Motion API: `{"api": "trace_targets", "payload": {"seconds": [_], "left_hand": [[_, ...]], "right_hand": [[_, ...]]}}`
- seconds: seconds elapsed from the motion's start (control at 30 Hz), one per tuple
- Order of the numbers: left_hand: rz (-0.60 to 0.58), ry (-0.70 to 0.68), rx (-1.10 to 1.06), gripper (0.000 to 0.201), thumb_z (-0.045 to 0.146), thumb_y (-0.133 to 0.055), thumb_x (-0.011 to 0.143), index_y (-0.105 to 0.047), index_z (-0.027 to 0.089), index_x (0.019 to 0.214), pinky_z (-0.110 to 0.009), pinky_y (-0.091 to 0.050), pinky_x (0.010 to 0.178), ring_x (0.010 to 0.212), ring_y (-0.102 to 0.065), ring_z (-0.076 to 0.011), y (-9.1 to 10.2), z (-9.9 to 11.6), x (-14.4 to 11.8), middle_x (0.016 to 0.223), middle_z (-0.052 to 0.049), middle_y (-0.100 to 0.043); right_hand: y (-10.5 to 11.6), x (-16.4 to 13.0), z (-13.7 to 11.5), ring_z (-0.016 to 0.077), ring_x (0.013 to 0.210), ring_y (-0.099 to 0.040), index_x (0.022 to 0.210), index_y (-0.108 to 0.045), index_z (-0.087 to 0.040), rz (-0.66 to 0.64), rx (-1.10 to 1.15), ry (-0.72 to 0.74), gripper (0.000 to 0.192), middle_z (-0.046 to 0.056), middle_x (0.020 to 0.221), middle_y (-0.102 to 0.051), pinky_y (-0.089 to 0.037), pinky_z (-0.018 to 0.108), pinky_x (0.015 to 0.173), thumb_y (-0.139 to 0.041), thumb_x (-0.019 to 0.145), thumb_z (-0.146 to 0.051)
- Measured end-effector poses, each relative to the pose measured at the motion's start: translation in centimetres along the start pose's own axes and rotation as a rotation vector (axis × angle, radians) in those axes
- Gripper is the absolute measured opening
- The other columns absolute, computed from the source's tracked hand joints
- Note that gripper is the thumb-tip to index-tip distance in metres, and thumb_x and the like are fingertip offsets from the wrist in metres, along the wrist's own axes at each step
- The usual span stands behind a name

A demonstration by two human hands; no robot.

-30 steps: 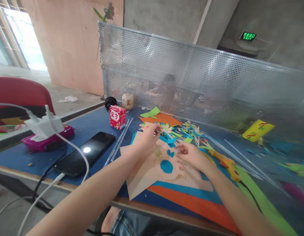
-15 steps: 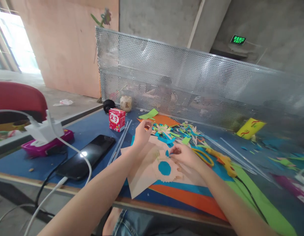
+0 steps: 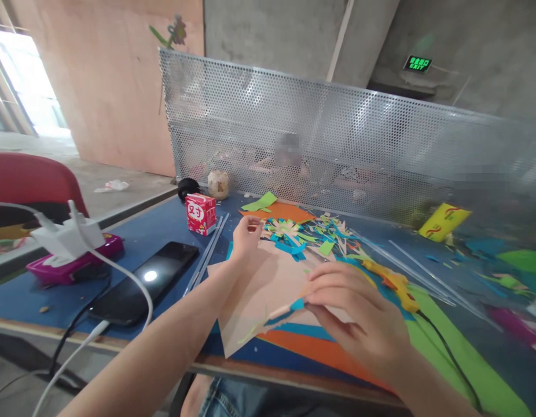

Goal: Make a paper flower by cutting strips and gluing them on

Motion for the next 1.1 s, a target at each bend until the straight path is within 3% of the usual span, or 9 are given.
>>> {"api": "trace_targets", "payload": {"seconds": [0.07, 0.17, 0.23, 0.43, 0.57, 0.77, 1.1], "left_hand": [[-0.003, 0.016, -0.009, 0.012, 0.023, -0.055, 0.068, -0.051, 0.017, 0.077, -0.023, -0.045, 0.056, 0.064, -0.055, -0.0111, 0.0, -0.2, 0.0, 0.077, -0.002, -0.059], [0.002, 0.045, -0.029, 0.012, 0.022, -0.055, 0.068, -0.05, 0.017, 0.078, -0.023, -0.045, 0.057, 0.067, -0.057, -0.0122, 0.2, -0.5, 0.0, 0.077, -0.003, -0.059], [-0.004, 0.065, -0.046, 0.013, 0.022, -0.055, 0.068, -0.05, 0.016, 0.079, -0.023, -0.046, 0.056, 0.069, -0.058, -0.0131, 0.1, -0.7, 0.0, 0.079, -0.004, -0.058], [-0.092, 0.103, -0.096, 0.016, 0.026, -0.056, 0.069, -0.05, 0.016, 0.079, -0.02, -0.043, 0.049, 0.065, -0.061, -0.0135, -1.0, -1.2, -0.1, 0.076, -0.004, -0.059], [-0.224, 0.096, -0.153, 0.02, 0.027, -0.059, 0.067, -0.05, 0.016, 0.081, -0.021, -0.044, 0.048, 0.067, -0.063, -0.0155, -2.6, -0.7, -0.5, 0.076, -0.003, -0.059], [-0.445, 0.071, -0.209, 0.02, 0.027, -0.062, 0.065, -0.051, 0.015, 0.077, -0.024, -0.046, 0.055, 0.073, -0.062, -0.017, -4.9, 1.4, -2.2, 0.073, -0.003, -0.061], [-0.538, 0.136, -0.069, 0.017, 0.021, -0.059, 0.069, -0.051, 0.014, 0.083, -0.022, -0.045, 0.053, 0.069, -0.061, -0.0143, -5.2, 1.4, -3.4, 0.071, -0.003, -0.061]], "right_hand": [[-0.5, 0.1, 2.7, 0.0159, 0.087, -0.057, 0.084, -0.054, -0.026, -0.011, 0.075, -0.158, 0.016, 0.0, 0.085, -0.062, -0.046, 0.033, 0.08, -0.055, 0.076, -0.012], [-2.1, -0.9, 8.8, 0.0144, 0.078, -0.059, 0.079, -0.053, -0.023, -0.017, 0.273, -0.533, 0.007, 0.0, 0.083, -0.06, -0.049, 0.029, 0.071, -0.055, 0.074, -0.018], [-2.8, -1.4, 11.6, 0.0141, 0.078, -0.058, 0.077, -0.052, -0.021, 0.009, 0.331, -0.648, 0.006, 0.0, 0.081, -0.059, -0.049, 0.028, 0.069, -0.056, 0.073, -0.021], [-3.8, -1.0, 14.7, 0.0147, 0.077, -0.055, 0.077, -0.054, -0.019, 0.066, 0.379, -0.619, 0.012, 0.001, 0.078, -0.057, -0.046, 0.028, 0.07, -0.06, 0.069, -0.026], [-4.4, -1.8, 16.1, 0.0132, 0.069, -0.054, 0.077, -0.054, -0.018, 0.086, 0.553, -0.709, 0.017, 0.0, 0.073, -0.056, -0.045, 0.025, 0.061, -0.063, 0.066, -0.028], [-3.0, -3.9, 18.5, 0.0123, 0.07, -0.054, 0.079, -0.055, -0.019, 0.138, 0.602, -0.784, 0.019, 0.0, 0.074, -0.057, -0.043, 0.024, 0.063, -0.063, 0.066, -0.03], [-3.2, -4.0, 19.4, 0.0154, 0.079, -0.056, 0.083, -0.054, -0.019, 0.061, 0.549, -0.726, 0.018, 0.003, 0.082, -0.059, -0.045, 0.028, 0.071, -0.06, 0.069, -0.028]]}}
Point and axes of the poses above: each hand's wrist, its own x-axis towards the middle knuckle, its own y-axis out of the back of the hand, z = x × y, the point moved 9 cm from there along x, towards the middle knuckle
